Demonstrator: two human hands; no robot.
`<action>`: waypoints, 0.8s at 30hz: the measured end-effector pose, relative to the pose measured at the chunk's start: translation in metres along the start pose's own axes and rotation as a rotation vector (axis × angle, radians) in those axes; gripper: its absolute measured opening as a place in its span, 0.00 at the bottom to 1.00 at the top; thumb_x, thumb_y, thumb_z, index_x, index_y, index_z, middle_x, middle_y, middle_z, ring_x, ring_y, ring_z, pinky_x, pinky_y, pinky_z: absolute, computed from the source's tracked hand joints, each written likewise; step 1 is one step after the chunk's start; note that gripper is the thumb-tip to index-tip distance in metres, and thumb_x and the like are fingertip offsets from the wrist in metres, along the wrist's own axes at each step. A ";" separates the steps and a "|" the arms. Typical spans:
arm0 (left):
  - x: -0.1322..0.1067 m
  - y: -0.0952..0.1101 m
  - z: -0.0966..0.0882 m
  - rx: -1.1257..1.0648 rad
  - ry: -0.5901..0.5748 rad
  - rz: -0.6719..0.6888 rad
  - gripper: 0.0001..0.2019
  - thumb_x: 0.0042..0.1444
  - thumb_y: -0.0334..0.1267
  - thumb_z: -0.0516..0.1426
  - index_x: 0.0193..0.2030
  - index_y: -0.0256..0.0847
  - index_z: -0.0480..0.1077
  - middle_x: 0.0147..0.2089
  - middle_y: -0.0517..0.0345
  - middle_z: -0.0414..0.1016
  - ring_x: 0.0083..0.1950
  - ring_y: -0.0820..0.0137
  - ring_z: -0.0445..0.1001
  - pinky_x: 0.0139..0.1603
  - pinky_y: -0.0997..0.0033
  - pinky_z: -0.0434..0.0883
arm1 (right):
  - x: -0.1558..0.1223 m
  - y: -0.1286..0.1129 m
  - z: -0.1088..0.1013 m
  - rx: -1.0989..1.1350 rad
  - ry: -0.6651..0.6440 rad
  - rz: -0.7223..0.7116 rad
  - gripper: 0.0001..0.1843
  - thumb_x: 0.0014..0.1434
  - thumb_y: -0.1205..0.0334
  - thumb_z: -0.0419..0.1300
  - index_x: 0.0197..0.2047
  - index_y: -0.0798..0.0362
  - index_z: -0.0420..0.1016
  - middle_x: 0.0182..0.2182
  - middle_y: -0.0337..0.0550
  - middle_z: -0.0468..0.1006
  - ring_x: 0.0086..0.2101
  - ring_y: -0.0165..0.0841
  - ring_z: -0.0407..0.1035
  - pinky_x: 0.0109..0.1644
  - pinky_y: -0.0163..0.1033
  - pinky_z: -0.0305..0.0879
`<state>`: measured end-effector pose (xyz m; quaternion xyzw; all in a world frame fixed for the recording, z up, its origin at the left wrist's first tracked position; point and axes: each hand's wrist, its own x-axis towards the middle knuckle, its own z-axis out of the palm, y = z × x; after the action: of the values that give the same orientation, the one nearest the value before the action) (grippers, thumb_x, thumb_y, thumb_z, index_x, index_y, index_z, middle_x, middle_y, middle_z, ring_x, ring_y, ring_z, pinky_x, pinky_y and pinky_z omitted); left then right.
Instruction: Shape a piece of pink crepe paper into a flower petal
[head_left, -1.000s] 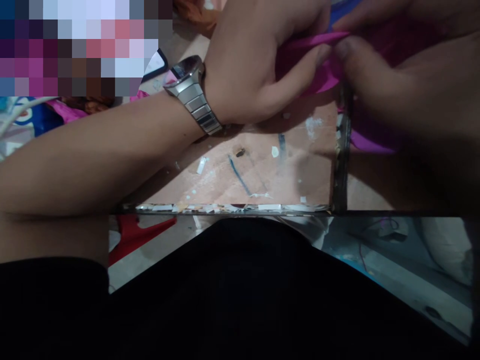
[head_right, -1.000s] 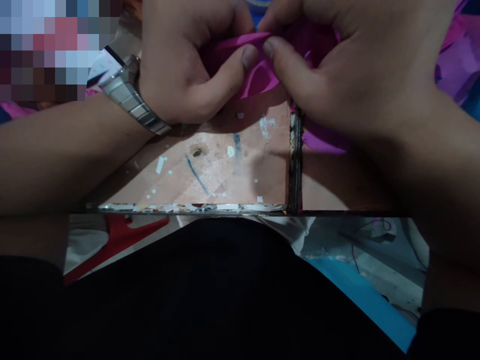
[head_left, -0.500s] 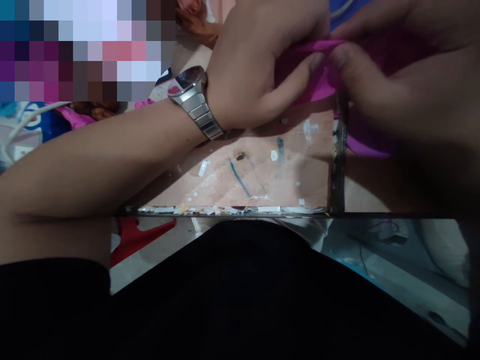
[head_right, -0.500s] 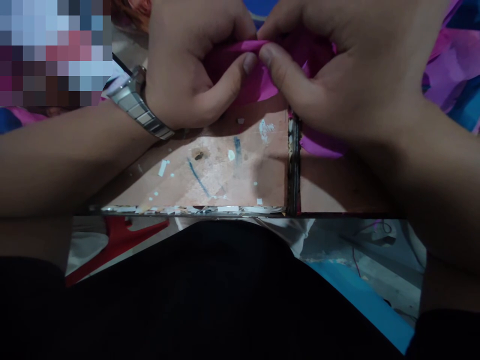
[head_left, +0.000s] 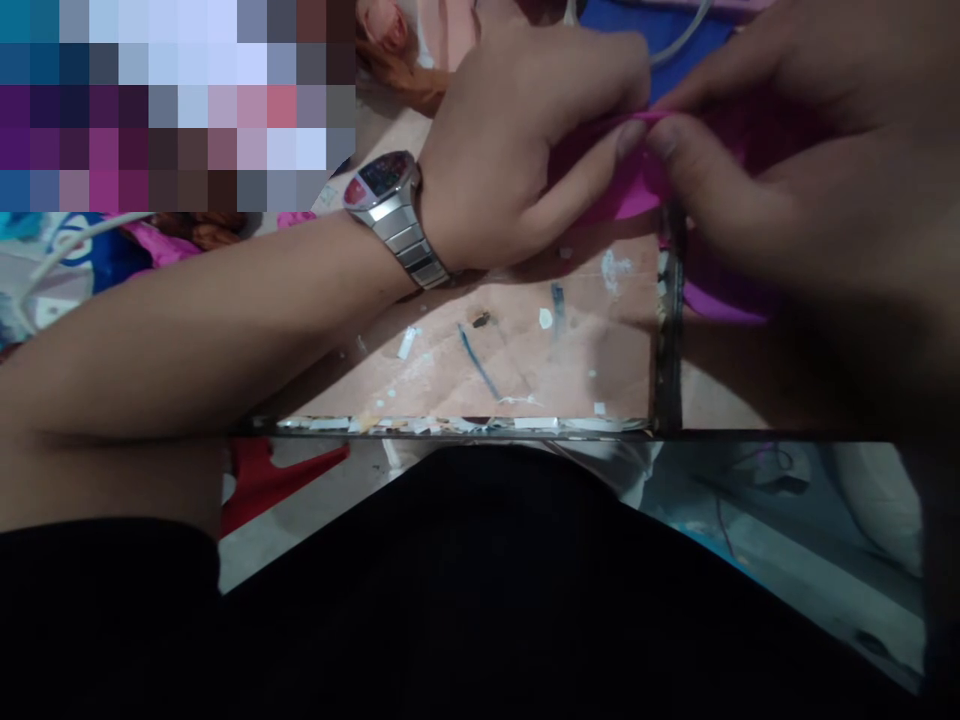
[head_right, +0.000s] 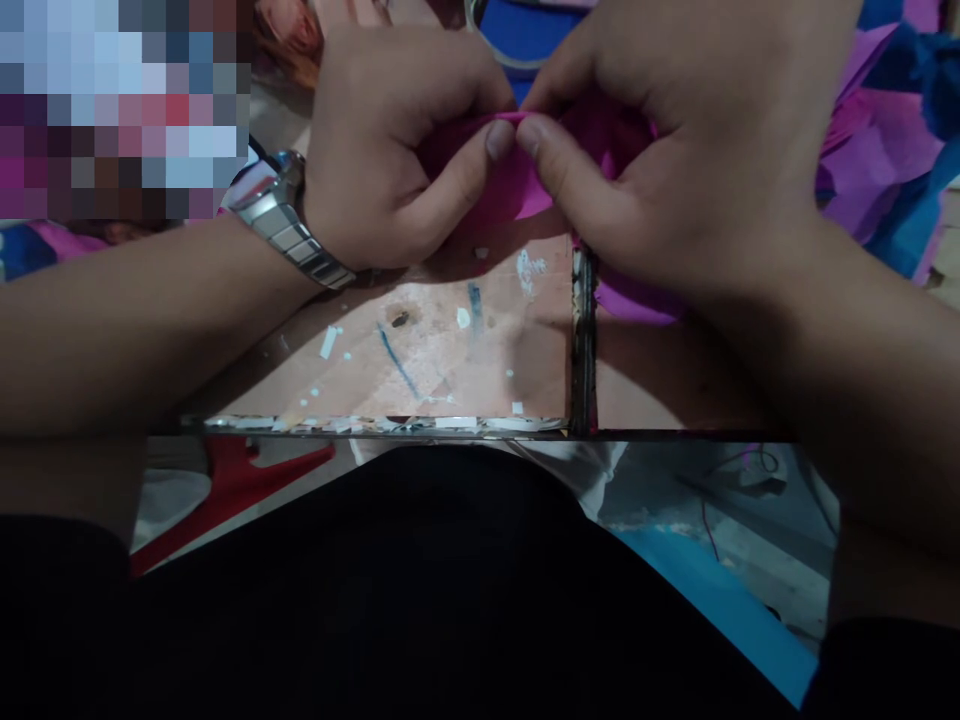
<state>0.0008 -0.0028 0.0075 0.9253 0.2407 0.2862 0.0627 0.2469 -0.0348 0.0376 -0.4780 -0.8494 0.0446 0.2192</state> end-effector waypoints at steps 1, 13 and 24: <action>-0.001 0.000 0.001 -0.003 0.012 0.002 0.25 0.84 0.40 0.48 0.53 0.19 0.81 0.46 0.48 0.83 0.58 0.51 0.89 0.63 0.55 0.75 | 0.000 0.001 0.000 -0.047 -0.007 -0.002 0.30 0.68 0.43 0.58 0.56 0.51 0.94 0.44 0.53 0.90 0.53 0.62 0.86 0.52 0.55 0.63; -0.005 -0.006 0.012 -0.105 0.112 -0.092 0.14 0.72 0.44 0.54 0.48 0.42 0.79 0.35 0.54 0.77 0.36 0.62 0.80 0.43 0.58 0.70 | -0.007 0.009 0.010 0.075 0.216 -0.201 0.13 0.75 0.58 0.64 0.51 0.41 0.92 0.47 0.42 0.93 0.50 0.45 0.88 0.59 0.53 0.77; -0.003 -0.003 0.013 -0.193 0.129 -0.127 0.14 0.77 0.48 0.53 0.42 0.46 0.75 0.31 0.54 0.75 0.32 0.61 0.74 0.40 0.54 0.67 | -0.009 0.015 0.014 0.085 0.239 -0.191 0.07 0.73 0.53 0.67 0.49 0.35 0.89 0.44 0.38 0.92 0.46 0.44 0.85 0.58 0.57 0.77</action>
<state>0.0045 -0.0014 -0.0054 0.8776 0.2737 0.3623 0.1539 0.2570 -0.0319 0.0177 -0.3871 -0.8563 0.0025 0.3419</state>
